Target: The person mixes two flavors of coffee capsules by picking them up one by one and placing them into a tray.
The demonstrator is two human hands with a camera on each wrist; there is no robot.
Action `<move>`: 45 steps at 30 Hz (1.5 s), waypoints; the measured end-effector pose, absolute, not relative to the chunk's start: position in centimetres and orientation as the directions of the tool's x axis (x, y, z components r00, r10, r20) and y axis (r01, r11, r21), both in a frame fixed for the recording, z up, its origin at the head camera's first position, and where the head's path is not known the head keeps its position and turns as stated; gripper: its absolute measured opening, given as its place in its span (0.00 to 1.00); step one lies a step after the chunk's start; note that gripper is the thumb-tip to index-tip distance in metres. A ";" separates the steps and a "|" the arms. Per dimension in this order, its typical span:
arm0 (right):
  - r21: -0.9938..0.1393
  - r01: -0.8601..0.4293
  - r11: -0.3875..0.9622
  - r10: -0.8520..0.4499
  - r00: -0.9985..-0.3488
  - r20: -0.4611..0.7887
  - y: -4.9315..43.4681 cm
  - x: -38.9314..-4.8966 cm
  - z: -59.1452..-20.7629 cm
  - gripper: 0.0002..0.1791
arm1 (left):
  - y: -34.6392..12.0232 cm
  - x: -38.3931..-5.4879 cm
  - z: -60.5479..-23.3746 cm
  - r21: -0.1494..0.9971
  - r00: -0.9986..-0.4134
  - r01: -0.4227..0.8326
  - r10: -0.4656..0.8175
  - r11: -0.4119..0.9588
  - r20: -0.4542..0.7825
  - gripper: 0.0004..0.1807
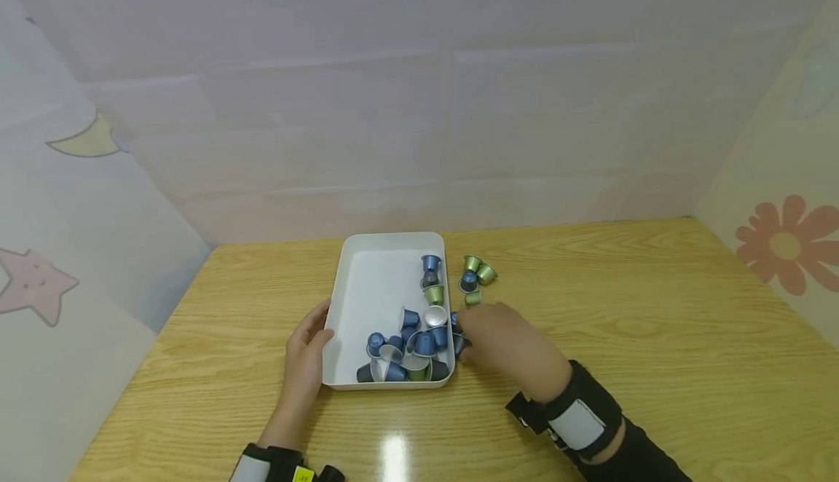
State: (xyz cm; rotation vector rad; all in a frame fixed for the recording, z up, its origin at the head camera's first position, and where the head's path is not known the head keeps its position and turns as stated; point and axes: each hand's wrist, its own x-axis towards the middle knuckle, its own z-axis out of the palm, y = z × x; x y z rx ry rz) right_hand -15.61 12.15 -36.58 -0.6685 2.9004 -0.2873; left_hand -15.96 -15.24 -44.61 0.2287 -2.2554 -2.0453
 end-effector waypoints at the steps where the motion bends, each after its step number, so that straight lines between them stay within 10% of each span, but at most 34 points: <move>1: -0.212 -0.423 0.881 -0.449 -0.888 -0.095 12.1 -15.6 -36.7 0.15 | -15.3 -16.0 -44.6 0.994 -0.985 -0.049 -0.169 0.095 -0.032 0.25; 45: -0.047 -0.407 0.912 -0.410 -0.910 -0.068 12.2 -15.7 -36.7 0.08 | -15.3 -15.9 -44.6 0.993 -0.986 -0.056 -0.163 0.106 -0.038 0.24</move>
